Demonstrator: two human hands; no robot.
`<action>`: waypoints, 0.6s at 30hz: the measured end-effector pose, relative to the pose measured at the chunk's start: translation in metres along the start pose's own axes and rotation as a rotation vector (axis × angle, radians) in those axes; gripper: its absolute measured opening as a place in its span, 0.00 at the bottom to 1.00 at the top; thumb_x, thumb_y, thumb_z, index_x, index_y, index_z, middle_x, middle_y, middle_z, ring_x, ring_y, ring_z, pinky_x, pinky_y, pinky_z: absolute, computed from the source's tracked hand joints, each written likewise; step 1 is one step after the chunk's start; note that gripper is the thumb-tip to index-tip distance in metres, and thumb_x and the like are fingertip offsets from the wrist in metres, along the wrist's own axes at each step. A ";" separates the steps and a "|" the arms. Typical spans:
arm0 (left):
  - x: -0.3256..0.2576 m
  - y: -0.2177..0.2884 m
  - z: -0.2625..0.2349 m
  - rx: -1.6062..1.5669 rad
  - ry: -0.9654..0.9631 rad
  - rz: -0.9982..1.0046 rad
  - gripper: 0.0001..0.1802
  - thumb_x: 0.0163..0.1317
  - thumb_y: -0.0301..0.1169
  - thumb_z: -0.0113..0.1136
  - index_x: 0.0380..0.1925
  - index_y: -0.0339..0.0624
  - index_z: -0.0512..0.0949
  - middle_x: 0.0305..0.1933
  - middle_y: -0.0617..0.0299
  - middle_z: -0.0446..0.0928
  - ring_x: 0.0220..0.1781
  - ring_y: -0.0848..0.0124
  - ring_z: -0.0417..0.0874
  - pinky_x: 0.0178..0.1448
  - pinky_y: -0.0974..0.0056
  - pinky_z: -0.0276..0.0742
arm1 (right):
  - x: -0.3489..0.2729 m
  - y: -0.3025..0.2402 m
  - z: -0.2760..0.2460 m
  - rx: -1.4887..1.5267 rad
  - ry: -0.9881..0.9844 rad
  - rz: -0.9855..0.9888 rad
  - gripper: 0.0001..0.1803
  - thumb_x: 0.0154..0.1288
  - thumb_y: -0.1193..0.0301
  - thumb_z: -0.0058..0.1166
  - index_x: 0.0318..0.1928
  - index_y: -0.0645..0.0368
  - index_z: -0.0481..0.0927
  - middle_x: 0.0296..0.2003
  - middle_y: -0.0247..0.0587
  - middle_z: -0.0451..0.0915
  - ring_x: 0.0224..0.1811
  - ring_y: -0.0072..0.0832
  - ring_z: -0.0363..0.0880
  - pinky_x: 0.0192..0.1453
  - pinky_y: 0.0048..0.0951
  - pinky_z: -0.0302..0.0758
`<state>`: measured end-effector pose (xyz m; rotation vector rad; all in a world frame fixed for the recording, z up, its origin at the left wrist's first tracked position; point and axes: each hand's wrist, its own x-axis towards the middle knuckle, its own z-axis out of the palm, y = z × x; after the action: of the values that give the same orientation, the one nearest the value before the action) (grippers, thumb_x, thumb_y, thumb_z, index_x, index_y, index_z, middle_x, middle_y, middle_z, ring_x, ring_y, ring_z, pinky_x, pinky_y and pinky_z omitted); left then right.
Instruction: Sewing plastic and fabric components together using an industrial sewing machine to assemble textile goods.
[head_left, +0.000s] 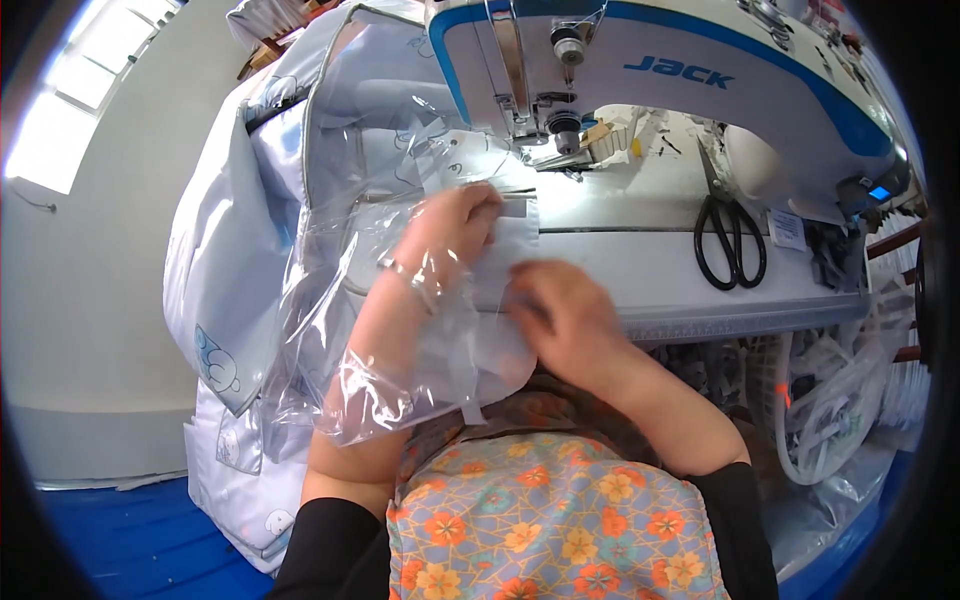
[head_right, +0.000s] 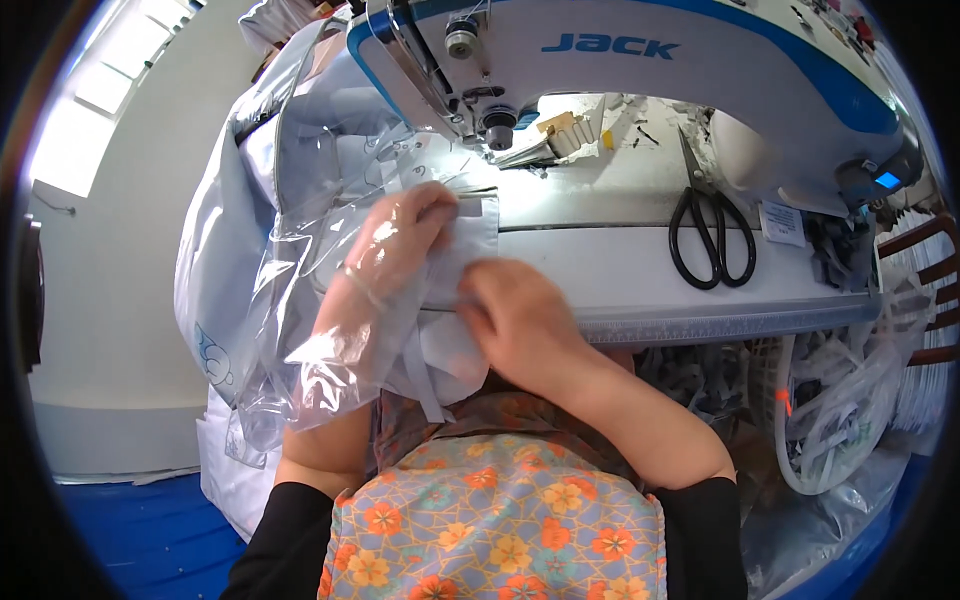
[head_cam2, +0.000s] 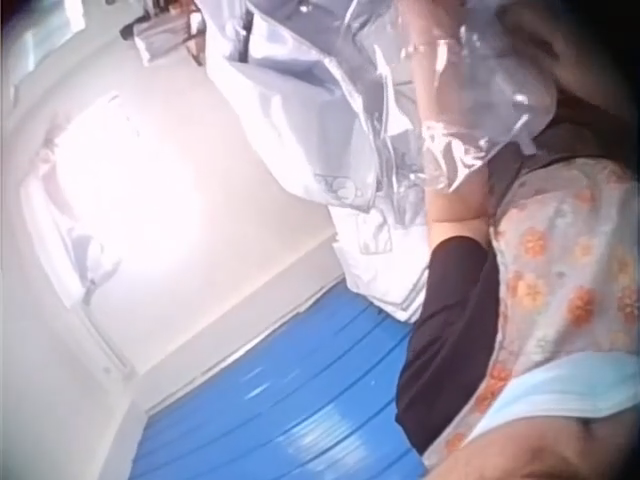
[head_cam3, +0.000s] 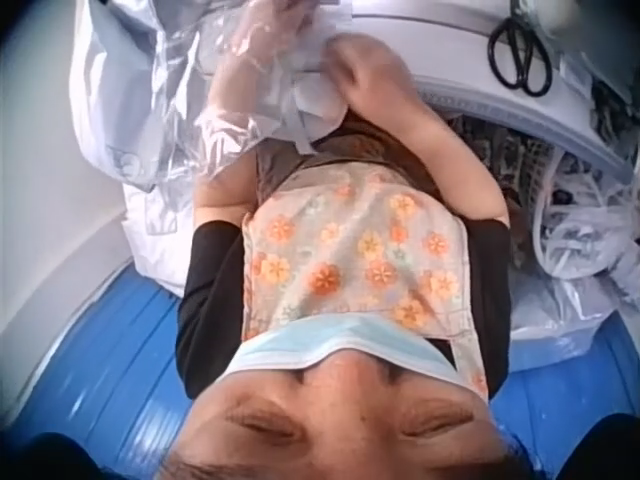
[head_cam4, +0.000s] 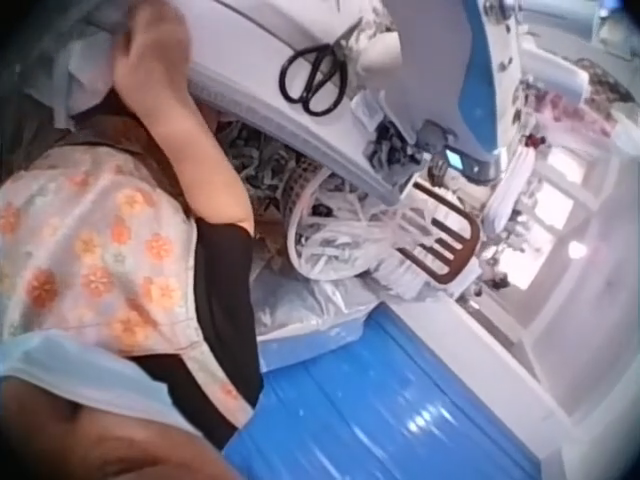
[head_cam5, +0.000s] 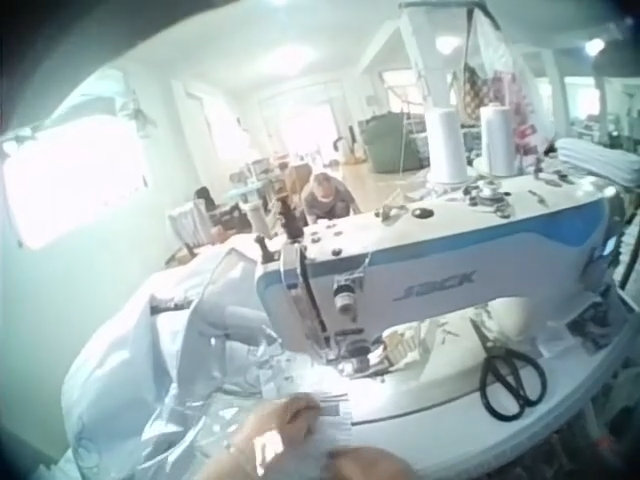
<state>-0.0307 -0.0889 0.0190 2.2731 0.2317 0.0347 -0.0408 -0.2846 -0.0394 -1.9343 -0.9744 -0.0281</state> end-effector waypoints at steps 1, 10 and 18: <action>0.008 -0.004 0.001 0.061 -0.018 -0.013 0.10 0.64 0.31 0.57 0.41 0.37 0.81 0.37 0.48 0.83 0.38 0.54 0.85 0.45 0.56 0.77 | 0.007 -0.002 -0.005 0.087 0.163 0.031 0.26 0.55 0.75 0.67 0.56 0.57 0.77 0.52 0.48 0.80 0.53 0.48 0.80 0.60 0.45 0.76; 0.042 -0.048 0.027 0.112 0.126 0.319 0.10 0.60 0.31 0.60 0.37 0.36 0.80 0.36 0.45 0.82 0.38 0.49 0.85 0.43 0.53 0.78 | 0.037 -0.040 -0.017 0.048 0.328 -0.382 0.10 0.57 0.80 0.64 0.41 0.58 0.84 0.44 0.41 0.85 0.45 0.40 0.85 0.48 0.35 0.81; 0.042 -0.036 0.025 0.208 0.177 0.397 0.06 0.58 0.29 0.65 0.33 0.39 0.83 0.35 0.45 0.82 0.38 0.45 0.83 0.43 0.50 0.78 | -0.013 -0.022 -0.008 -0.006 0.130 -0.313 0.12 0.59 0.78 0.63 0.45 0.60 0.84 0.46 0.44 0.85 0.50 0.43 0.83 0.57 0.42 0.79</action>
<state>0.0073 -0.0774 -0.0272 2.4921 -0.1342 0.4377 -0.0606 -0.2928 -0.0239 -1.7451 -1.1798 -0.3323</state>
